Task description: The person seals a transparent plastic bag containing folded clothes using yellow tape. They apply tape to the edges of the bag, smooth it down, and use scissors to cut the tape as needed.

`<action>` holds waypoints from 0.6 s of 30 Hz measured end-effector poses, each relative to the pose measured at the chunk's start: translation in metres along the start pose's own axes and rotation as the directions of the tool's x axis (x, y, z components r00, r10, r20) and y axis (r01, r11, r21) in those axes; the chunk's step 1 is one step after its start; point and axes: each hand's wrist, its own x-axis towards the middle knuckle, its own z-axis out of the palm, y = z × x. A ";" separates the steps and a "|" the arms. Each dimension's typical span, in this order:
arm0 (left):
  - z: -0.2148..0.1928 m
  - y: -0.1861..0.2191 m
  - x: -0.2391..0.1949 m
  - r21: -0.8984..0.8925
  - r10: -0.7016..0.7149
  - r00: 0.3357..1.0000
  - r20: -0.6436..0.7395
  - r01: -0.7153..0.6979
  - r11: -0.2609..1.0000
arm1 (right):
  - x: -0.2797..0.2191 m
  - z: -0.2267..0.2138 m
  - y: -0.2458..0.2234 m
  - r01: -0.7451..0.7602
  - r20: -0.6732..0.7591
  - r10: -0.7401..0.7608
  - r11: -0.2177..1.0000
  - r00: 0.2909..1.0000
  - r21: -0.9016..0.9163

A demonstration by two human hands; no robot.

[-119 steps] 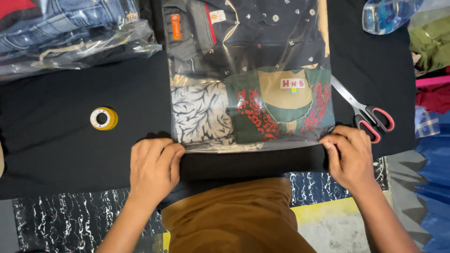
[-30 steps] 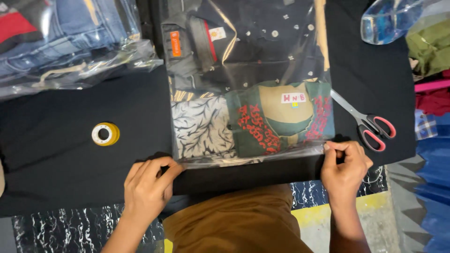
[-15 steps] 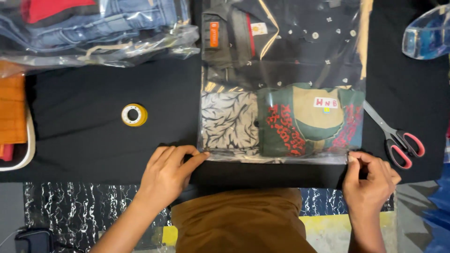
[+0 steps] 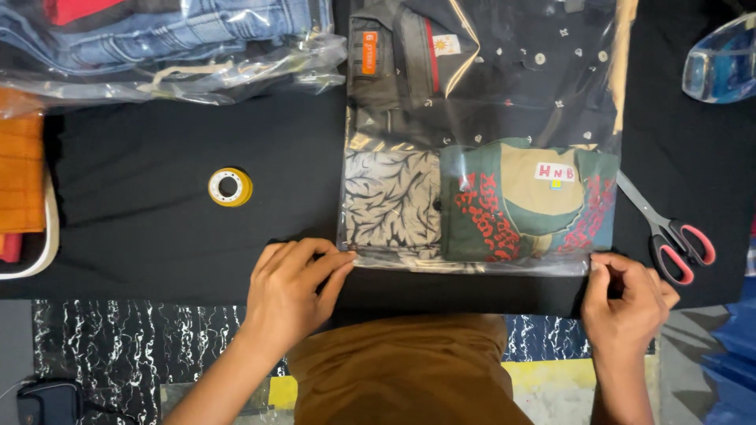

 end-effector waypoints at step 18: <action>0.014 0.013 -0.005 0.147 -0.123 0.991 -0.048 0.129 0.981 | 0.018 -0.008 -0.026 0.057 -0.026 -0.054 0.991 0.998 0.120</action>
